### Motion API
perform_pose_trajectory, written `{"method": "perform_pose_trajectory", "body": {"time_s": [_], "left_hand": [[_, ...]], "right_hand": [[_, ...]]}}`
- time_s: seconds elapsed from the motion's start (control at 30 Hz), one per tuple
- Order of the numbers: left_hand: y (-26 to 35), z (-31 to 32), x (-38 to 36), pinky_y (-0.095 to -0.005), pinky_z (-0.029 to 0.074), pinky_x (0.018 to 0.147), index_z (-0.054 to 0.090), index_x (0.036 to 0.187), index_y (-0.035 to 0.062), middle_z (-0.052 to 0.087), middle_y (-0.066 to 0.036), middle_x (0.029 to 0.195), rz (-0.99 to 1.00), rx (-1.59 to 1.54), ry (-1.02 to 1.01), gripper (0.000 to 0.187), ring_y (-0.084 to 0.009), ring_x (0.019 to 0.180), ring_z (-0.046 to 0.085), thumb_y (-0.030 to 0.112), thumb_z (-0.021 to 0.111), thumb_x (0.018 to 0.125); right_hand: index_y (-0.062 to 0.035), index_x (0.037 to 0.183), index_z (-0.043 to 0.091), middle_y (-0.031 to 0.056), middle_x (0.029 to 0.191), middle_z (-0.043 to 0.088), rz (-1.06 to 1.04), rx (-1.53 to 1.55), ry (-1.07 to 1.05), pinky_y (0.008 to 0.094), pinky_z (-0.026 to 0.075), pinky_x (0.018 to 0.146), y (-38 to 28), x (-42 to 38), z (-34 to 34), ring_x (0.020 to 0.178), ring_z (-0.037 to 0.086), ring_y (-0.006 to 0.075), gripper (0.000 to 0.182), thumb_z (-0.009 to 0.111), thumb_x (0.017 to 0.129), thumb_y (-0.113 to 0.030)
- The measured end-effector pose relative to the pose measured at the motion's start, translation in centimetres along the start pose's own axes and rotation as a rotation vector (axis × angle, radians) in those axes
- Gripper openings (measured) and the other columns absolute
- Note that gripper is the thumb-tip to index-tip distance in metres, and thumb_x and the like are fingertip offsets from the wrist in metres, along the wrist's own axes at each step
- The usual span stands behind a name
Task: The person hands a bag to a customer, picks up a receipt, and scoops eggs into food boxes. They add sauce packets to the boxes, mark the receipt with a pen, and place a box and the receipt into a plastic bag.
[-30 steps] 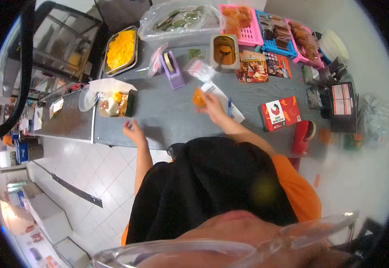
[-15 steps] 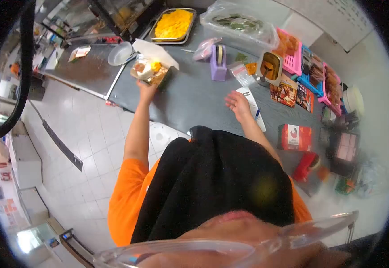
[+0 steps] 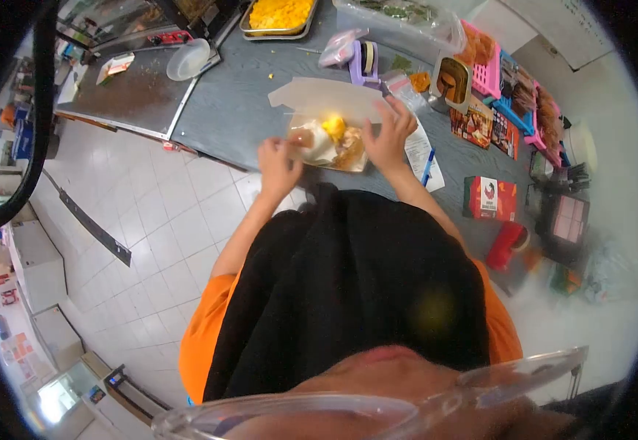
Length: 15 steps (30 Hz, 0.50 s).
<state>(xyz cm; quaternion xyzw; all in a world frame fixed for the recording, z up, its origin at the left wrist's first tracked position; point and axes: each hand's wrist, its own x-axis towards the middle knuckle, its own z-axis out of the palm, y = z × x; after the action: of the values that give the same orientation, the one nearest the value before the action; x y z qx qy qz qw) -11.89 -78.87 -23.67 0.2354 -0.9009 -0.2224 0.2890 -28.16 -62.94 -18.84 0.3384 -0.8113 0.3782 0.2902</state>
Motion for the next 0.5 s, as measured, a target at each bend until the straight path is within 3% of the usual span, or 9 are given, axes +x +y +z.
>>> {"method": "perform_pose_trajectory", "body": {"time_s": [0.07,0.1,0.13,0.2,0.33,0.4,0.43,0.5], "left_hand": [[0.9,-1.7,0.3,-0.0401,0.036,0.07,0.058,0.089,0.0102,0.049,-0.01,0.098,0.197,0.076,-0.254,0.025,-0.0298,0.089,0.043,0.013,0.062,0.064],[0.7,-1.9,0.2,-0.0392,0.036,0.07,0.061,0.081,0.0124,0.049,-0.007,0.099,0.224,0.108,-0.276,0.015,-0.0285,0.092,0.043,0.011,0.061,0.065],[0.5,-2.1,0.2,-0.0392,0.036,0.07,0.061,0.081,0.0124,0.049,-0.007,0.099,0.218,0.107,-0.278,0.015,-0.0285,0.092,0.043,0.011,0.061,0.065],[-0.1,-2.5,0.4,-0.0377,0.035,0.073,0.062,0.082,0.0103,0.051,-0.005,0.095,0.318,0.127,-0.398,0.012,-0.026,0.089,0.045,0.009,0.061,0.071],[-0.2,-2.8,0.9,-0.0383,0.038,0.07,0.06,0.081,0.0082,0.055,-0.007,0.089,0.339,0.015,-0.321,0.011,-0.028,0.084,0.05,0.006,0.057,0.071],[-0.1,-3.0,0.9,-0.0361,0.043,0.069,0.058,0.079,0.0037,0.059,-0.009,0.082,0.095,-0.382,-0.226,0.004,-0.0255,0.077,0.057,0.005,0.054,0.079],[-0.2,-3.1,1.0,-0.0361,0.043,0.069,0.058,0.079,0.0037,0.059,-0.009,0.082,0.095,-0.383,-0.227,0.004,-0.0255,0.077,0.057,0.005,0.054,0.079],[-0.5,-3.3,1.3,-0.0314,0.047,0.067,0.056,0.078,0.0001,0.062,-0.011,0.081,-0.136,-0.703,-0.167,0.012,-0.0211,0.074,0.06,0.007,0.049,0.085]], "right_hand": [[-0.0077,0.101,0.056,0.0098,0.103,0.05,-0.277,0.119,-0.11,0.0402,0.033,0.084,-0.2,-1.6,0.6,0.098,0.045,0.0277,0.033,0.062,0.068,-0.012],[-0.0102,0.095,0.06,0.0075,0.102,0.051,-0.299,0.325,-0.315,0.04,0.035,0.082,0.0,-1.9,1.6,0.097,0.046,0.0264,0.025,0.06,0.07,-0.013],[-0.0102,0.095,0.06,0.0075,0.102,0.051,-0.299,0.326,-0.321,0.04,0.035,0.082,-0.6,-2.2,2.4,0.097,0.046,0.0264,0.025,0.06,0.07,-0.013],[-0.0135,0.095,0.062,0.007,0.1,0.053,-0.242,0.277,-0.621,0.0377,0.037,0.08,-2.4,-2.7,4.2,0.095,0.047,0.0259,0.023,0.059,0.072,-0.015],[-0.0154,0.094,0.063,0.0067,0.095,0.055,-0.362,0.232,-0.555,0.0363,0.04,0.077,-2.7,-3.1,7.3,0.092,0.049,0.0261,0.024,0.059,0.071,-0.016],[-0.0116,0.092,0.063,0.0065,0.09,0.055,-0.308,0.336,-0.716,0.037,0.04,0.076,-2.6,-3.0,7.9,0.088,0.05,0.0261,0.023,0.058,0.069,-0.014],[-0.0116,0.092,0.063,0.0065,0.09,0.055,-0.307,0.335,-0.717,0.037,0.04,0.076,-2.6,-3.1,7.7,0.088,0.05,0.0261,0.023,0.058,0.069,-0.014],[-0.0081,0.09,0.062,0.007,0.088,0.054,-0.214,0.34,-0.601,0.0372,0.04,0.076,-2.0,-3.4,6.6,0.087,0.05,0.0265,0.023,0.057,0.069,-0.011]]}}
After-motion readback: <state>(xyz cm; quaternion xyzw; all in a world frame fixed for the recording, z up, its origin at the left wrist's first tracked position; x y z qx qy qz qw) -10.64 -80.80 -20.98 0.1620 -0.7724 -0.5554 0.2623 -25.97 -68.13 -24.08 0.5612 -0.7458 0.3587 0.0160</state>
